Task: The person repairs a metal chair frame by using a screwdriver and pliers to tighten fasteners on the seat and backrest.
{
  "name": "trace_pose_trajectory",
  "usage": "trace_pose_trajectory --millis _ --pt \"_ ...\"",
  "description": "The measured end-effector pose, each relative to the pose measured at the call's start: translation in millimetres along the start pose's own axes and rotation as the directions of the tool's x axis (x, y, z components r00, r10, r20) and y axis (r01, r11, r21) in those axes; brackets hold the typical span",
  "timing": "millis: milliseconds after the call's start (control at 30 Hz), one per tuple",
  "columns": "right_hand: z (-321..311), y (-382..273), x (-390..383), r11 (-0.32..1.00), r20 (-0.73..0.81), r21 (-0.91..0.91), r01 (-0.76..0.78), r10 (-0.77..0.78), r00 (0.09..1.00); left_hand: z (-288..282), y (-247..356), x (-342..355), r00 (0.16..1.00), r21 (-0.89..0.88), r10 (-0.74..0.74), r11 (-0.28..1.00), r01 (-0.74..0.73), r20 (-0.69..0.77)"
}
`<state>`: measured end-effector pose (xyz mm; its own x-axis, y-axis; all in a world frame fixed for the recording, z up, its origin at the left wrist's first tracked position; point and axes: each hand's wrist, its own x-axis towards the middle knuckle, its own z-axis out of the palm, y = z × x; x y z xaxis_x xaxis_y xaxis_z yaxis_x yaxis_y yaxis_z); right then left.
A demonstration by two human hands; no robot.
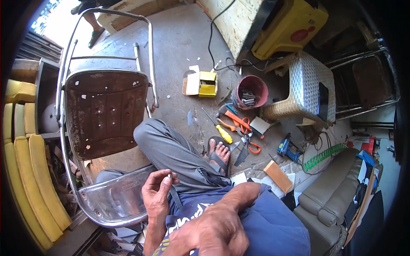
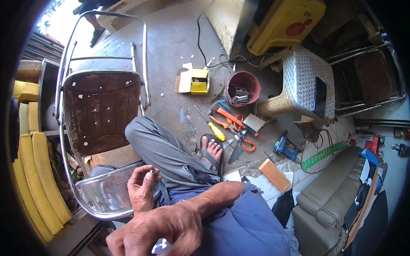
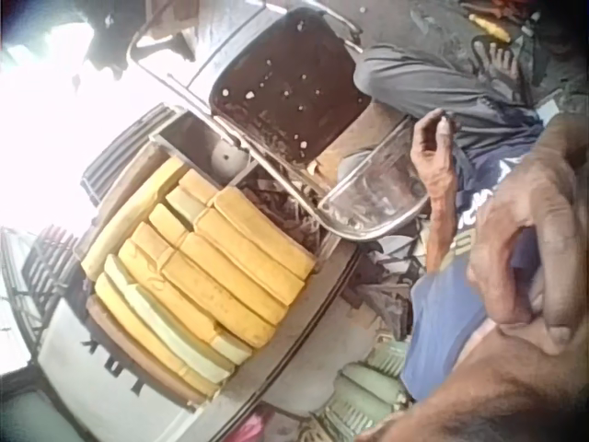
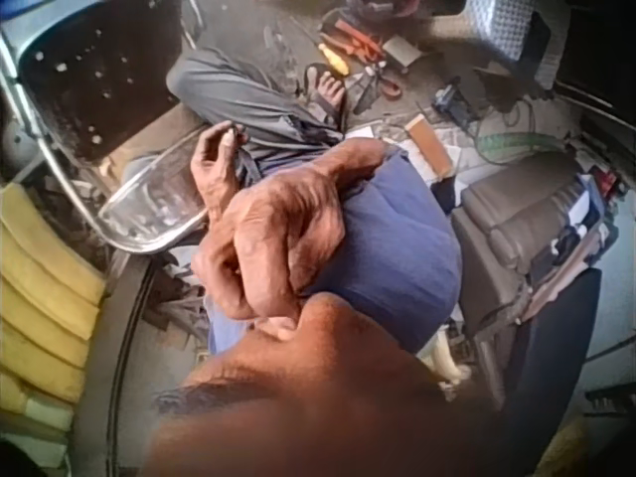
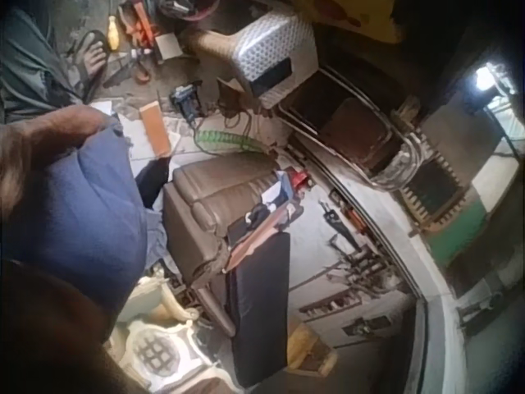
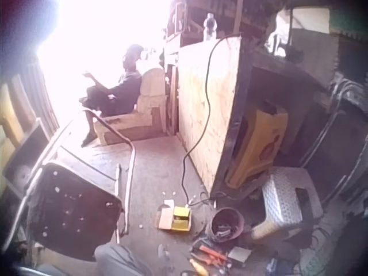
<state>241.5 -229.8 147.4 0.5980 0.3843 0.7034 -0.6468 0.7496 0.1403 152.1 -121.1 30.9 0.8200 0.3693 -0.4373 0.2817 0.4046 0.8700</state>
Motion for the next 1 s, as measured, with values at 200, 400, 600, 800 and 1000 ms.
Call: trace_pose_trajectory --millis 200,400,600,800,1000 --pt "3 8 -2 0.986 -0.037 -0.053 0.156 -0.158 0.987 4 -2 2 0.999 0.061 -0.031 0.998 0.030 0.018" --pt "-18 -42 -17 0.908 0.039 -0.397 -0.132 0.160 0.986 5 -2 6 0.998 0.095 -0.051 0.994 0.047 0.042" --pt "-34 -84 -101 0.354 -0.642 -0.551 -0.756 0.399 0.655 0 -5 14 0.997 0.101 -0.081 0.992 0.080 -0.001" --pt "-55 -106 -249 -0.229 -0.874 -0.256 -0.939 -0.360 0.326 10 -11 26 0.995 0.128 -0.091 0.988 0.086 0.031" --pt "-71 -169 -440 -0.242 -0.463 0.376 -0.895 -0.885 0.045 20 -8 27 0.990 0.140 -0.113 0.985 0.100 0.087"
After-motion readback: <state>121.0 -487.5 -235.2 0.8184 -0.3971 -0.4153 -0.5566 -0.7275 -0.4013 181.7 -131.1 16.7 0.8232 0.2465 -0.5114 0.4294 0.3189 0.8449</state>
